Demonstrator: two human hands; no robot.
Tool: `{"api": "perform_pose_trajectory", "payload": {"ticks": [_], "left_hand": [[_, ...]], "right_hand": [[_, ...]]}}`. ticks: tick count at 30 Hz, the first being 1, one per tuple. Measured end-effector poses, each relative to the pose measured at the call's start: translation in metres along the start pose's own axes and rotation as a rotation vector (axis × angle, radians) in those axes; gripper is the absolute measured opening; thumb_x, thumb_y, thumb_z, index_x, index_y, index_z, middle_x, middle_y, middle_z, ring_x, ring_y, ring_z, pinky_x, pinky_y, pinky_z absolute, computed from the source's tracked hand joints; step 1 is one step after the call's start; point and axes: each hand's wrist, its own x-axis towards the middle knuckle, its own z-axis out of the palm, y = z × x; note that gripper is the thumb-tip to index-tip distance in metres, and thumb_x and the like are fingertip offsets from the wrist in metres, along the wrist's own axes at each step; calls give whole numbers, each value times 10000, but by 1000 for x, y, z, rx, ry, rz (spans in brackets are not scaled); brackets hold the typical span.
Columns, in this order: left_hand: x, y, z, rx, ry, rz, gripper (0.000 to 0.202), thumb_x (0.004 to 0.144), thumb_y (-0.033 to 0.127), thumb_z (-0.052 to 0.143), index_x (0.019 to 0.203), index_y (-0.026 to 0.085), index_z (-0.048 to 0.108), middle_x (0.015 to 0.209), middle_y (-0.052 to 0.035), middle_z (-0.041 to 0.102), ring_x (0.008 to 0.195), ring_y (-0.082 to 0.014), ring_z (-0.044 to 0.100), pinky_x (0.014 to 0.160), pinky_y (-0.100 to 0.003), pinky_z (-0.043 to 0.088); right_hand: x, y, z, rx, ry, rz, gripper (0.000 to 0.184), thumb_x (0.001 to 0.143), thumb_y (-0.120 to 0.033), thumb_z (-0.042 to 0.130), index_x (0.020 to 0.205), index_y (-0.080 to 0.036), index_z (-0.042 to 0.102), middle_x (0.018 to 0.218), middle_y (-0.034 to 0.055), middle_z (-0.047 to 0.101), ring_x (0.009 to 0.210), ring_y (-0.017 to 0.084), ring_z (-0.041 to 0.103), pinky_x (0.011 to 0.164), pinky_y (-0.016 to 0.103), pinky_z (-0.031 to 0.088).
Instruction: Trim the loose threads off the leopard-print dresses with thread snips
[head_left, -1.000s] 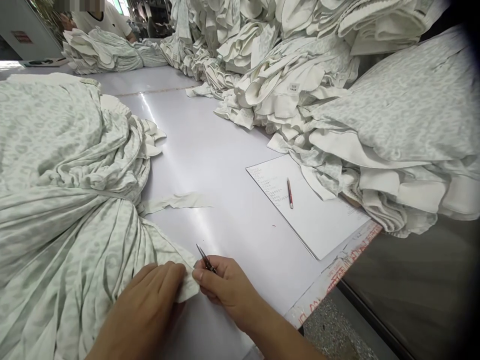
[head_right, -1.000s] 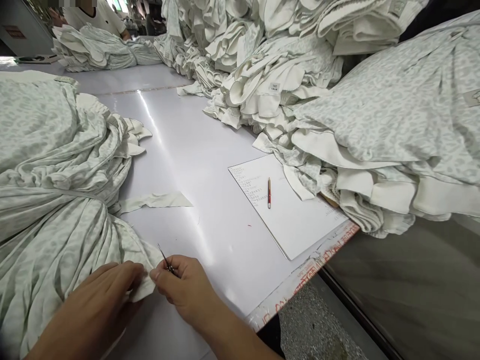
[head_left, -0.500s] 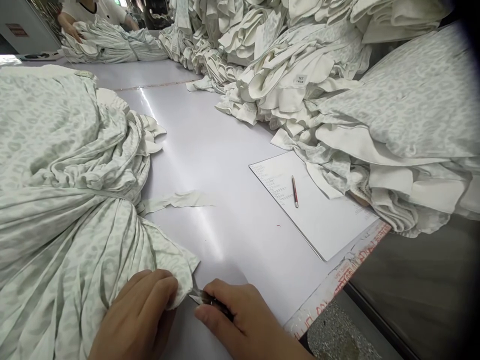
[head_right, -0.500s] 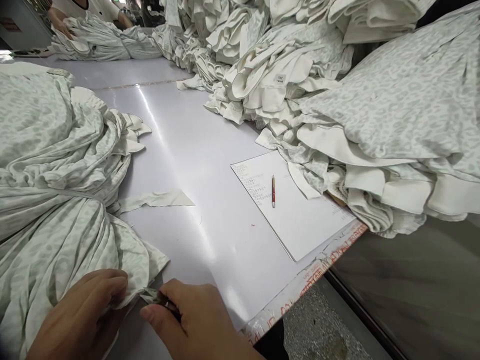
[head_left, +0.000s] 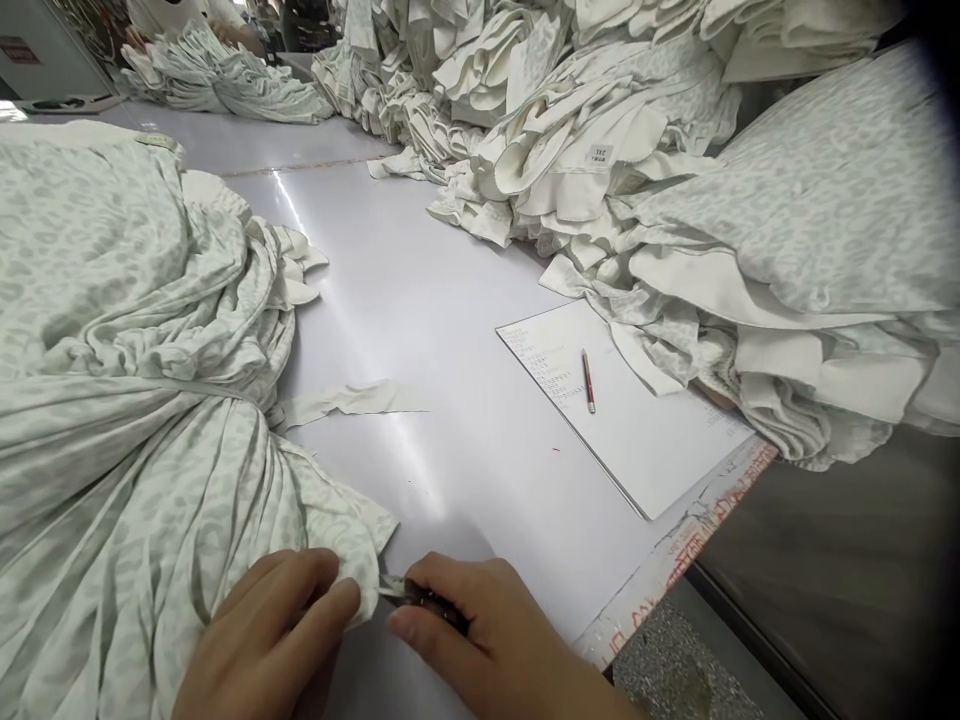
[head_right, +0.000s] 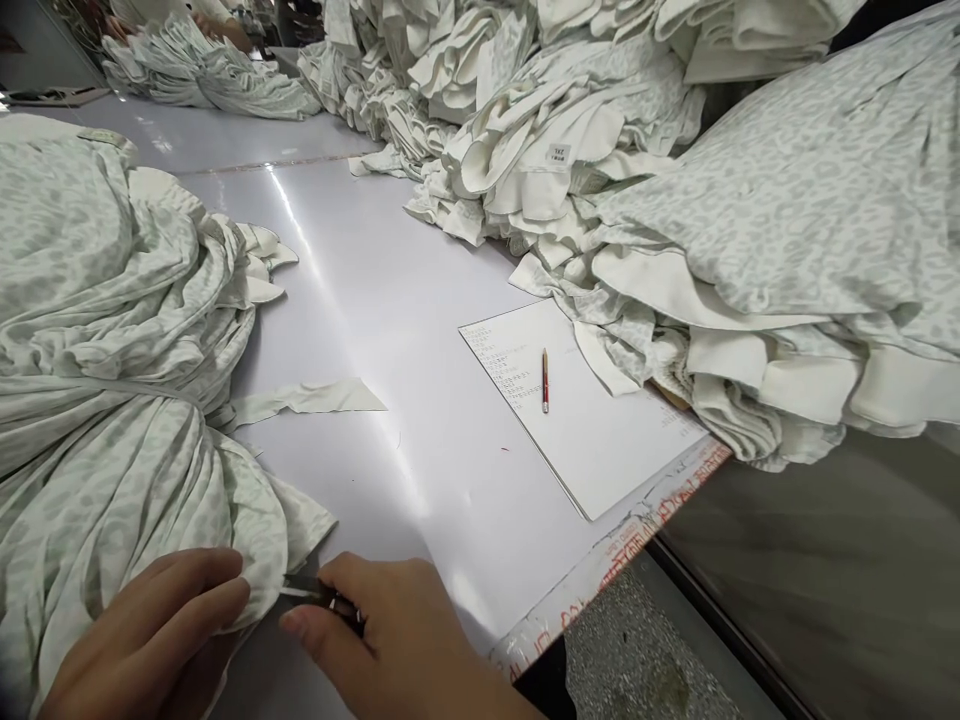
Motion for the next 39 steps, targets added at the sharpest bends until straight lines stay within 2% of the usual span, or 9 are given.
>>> {"api": "perform_pose_trajectory", "payload": {"ticks": [7, 19, 26, 32, 36, 39], "left_hand": [[-2, 1, 0, -75, 49, -107, 208, 885, -1, 408, 931, 183, 495, 963, -57, 532, 887, -163, 530, 783, -281, 418], [-3, 0, 1, -130, 48, -145, 212, 873, 11, 412, 895, 208, 488, 949, -40, 539, 887, -150, 536, 788, -259, 409], [-3, 1, 0, -139, 62, -170, 206, 867, 37, 441, 905, 222, 522, 918, -35, 584, 843, -156, 567, 746, -268, 442], [-2, 1, 0, -92, 73, -117, 206, 862, 33, 453, 926, 210, 535, 922, -47, 576, 838, -172, 579, 722, -276, 456], [-3, 1, -1, -82, 63, -97, 217, 863, 10, 443, 933, 199, 524, 944, -47, 552, 852, -166, 562, 734, -266, 447], [-4, 0, 0, -93, 70, -113, 192, 873, 36, 445, 940, 202, 515, 940, -42, 562, 849, -163, 563, 741, -263, 443]], "right_hand": [[-1, 0, 4, -80, -18, -16, 295, 915, -390, 542, 698, -213, 450, 579, -66, 425, 516, 87, 396, 475, 202, 253], [2, 3, 14, -69, 31, -103, 271, 920, -364, 530, 708, -215, 452, 592, -64, 417, 529, 94, 380, 504, 214, 246], [3, 6, 16, 6, 56, -91, 255, 925, -356, 531, 725, -214, 460, 613, -66, 410, 553, 93, 389, 515, 205, 264], [4, 8, 17, 37, 10, -50, 298, 957, -387, 475, 718, -209, 454, 599, -64, 404, 546, 88, 377, 510, 201, 274], [1, 5, 13, 87, -42, -18, 284, 925, -392, 522, 718, -209, 455, 591, -66, 379, 539, 86, 355, 488, 195, 263], [-2, 4, 12, 63, -34, -34, 285, 907, -379, 549, 707, -209, 441, 581, -69, 377, 529, 83, 354, 485, 194, 258]]}}
